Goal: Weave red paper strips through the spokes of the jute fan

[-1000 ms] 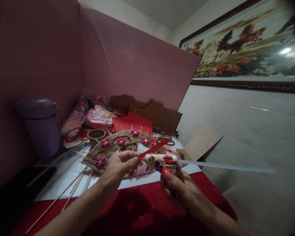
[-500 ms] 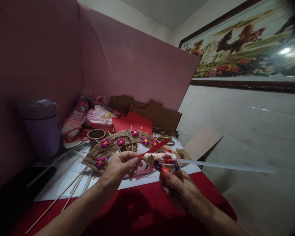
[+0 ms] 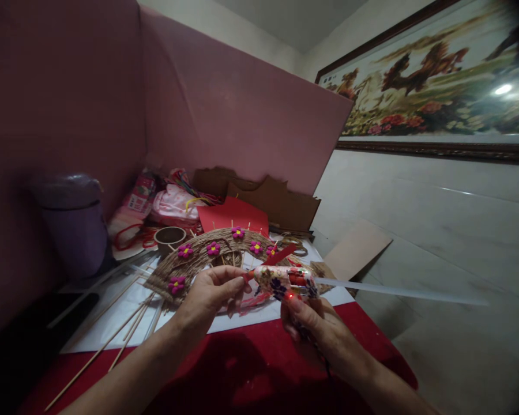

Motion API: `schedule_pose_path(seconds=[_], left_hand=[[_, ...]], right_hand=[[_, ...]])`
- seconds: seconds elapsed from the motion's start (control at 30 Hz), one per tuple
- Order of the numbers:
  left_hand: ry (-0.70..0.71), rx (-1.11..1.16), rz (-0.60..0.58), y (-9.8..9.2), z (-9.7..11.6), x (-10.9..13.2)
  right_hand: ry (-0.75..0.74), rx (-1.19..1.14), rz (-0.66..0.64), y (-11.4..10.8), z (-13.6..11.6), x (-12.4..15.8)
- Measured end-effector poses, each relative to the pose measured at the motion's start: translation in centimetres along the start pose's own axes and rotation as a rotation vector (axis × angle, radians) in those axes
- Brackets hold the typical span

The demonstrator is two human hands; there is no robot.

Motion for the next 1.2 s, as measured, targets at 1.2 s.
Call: schedule_pose_path(seconds=[1.2], left_hand=[[-0.052, 0.049, 0.060, -0.26, 0.07, 0.10]], right_hand=[[-0.001, 0.029, -0.001, -0.01, 0.50, 0.21]])
Point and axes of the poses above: each hand's wrist, its own x-axis away from the middle knuckle, its own y-axis out of the palm, z = x × y, the point moved 7 cm from there along -x, towards the middle knuckle
